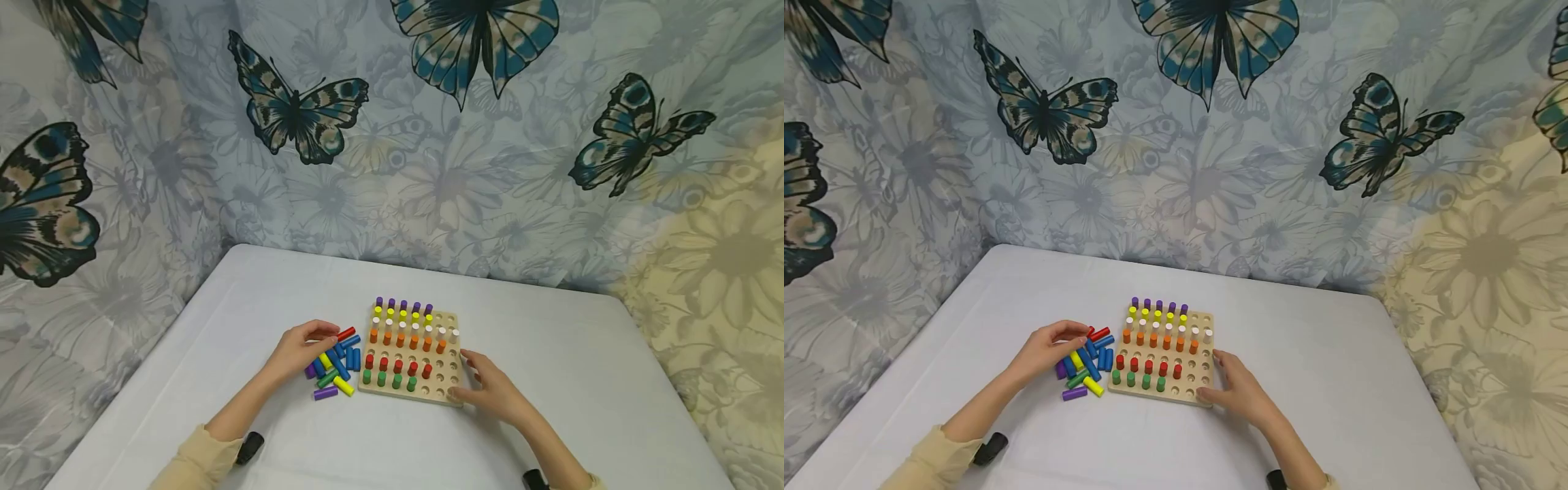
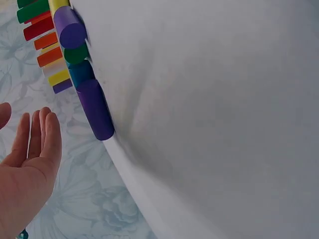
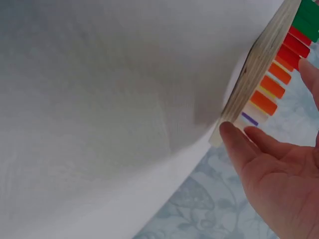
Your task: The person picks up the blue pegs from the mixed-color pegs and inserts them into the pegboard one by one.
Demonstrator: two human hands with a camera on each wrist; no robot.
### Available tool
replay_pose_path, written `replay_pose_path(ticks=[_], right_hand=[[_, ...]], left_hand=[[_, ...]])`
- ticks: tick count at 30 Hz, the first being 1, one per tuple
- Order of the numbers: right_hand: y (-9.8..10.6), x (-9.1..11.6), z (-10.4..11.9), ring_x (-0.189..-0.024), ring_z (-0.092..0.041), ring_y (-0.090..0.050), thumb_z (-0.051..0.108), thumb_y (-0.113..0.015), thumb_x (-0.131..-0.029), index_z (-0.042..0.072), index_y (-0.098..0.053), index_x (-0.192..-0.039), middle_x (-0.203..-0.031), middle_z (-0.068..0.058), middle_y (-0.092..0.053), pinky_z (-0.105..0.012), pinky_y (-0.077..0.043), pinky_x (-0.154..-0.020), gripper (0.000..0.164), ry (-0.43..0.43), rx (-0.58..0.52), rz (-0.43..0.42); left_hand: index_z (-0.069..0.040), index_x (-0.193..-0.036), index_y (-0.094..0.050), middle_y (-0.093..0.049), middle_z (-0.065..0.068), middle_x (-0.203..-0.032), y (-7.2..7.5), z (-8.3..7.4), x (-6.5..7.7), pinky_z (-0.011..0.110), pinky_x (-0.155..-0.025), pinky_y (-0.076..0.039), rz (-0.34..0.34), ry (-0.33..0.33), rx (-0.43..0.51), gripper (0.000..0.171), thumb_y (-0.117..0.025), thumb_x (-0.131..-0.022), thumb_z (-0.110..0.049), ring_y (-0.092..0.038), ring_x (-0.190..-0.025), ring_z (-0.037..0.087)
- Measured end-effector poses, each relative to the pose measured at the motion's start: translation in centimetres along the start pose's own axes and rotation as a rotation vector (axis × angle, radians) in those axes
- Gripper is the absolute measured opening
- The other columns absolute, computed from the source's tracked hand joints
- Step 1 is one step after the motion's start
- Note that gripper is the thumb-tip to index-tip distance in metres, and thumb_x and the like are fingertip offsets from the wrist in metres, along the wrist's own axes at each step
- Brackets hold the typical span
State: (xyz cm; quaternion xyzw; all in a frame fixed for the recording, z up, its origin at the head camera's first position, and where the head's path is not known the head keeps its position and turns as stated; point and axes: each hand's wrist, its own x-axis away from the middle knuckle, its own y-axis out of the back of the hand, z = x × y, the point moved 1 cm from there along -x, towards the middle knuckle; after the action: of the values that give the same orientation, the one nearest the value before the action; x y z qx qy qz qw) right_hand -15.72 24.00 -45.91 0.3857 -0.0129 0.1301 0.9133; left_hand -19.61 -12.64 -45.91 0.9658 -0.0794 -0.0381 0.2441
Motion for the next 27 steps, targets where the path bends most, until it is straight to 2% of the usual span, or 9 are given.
replay_pose_path(ticks=[10,14,21,27], right_hand=[[-0.49,0.61,0.12,-0.131,-0.041,-0.042,0.025,-0.084,-0.077,-0.005,-0.037,-0.144,-0.143,-0.024,-0.042,-0.049,-0.042,-0.102,0.088,0.041,0.005,0.018],[-0.72,0.62,0.07,-0.132,-0.042,-0.041,0.023,-0.085,-0.075,-0.006,-0.036,-0.144,-0.143,-0.024,-0.042,-0.049,-0.042,-0.102,0.089,0.045,0.001,0.024],[-0.87,0.61,0.02,-0.132,-0.041,-0.041,0.024,-0.086,-0.075,-0.006,-0.036,-0.145,-0.144,-0.024,-0.042,-0.047,-0.042,-0.102,0.091,0.029,0.025,0.025],[-0.92,0.62,0.1,-0.133,-0.041,-0.04,0.024,-0.085,-0.075,-0.007,-0.035,-0.145,-0.145,-0.025,-0.041,-0.047,-0.043,-0.102,0.092,0.021,0.038,0.028]], left_hand=[[-0.01,-0.106,-0.069,-0.067,-0.005,-0.096,0.16,0.28,0.74,0.038,-0.087,-0.054,0.08,-0.044,-0.052,0.015,-0.069,-0.092,-0.015,-0.062,-0.093,0.015],[-0.009,-0.103,-0.069,-0.067,-0.005,-0.096,0.28,0.6,0.91,0.034,-0.085,-0.055,0.14,-0.128,-0.106,0.012,-0.069,-0.091,-0.012,-0.062,-0.091,0.014],[-0.009,-0.102,-0.068,-0.066,-0.003,-0.099,0.02,0.61,0.86,0.031,-0.082,-0.055,0.297,-0.299,-0.216,0.012,-0.069,-0.09,-0.009,-0.062,-0.091,0.013],[-0.011,-0.103,-0.068,-0.064,-0.005,-0.099,-0.45,-0.04,0.71,0.032,-0.082,-0.053,0.388,-0.374,-0.361,0.011,-0.067,-0.092,-0.009,-0.06,-0.092,0.012]])
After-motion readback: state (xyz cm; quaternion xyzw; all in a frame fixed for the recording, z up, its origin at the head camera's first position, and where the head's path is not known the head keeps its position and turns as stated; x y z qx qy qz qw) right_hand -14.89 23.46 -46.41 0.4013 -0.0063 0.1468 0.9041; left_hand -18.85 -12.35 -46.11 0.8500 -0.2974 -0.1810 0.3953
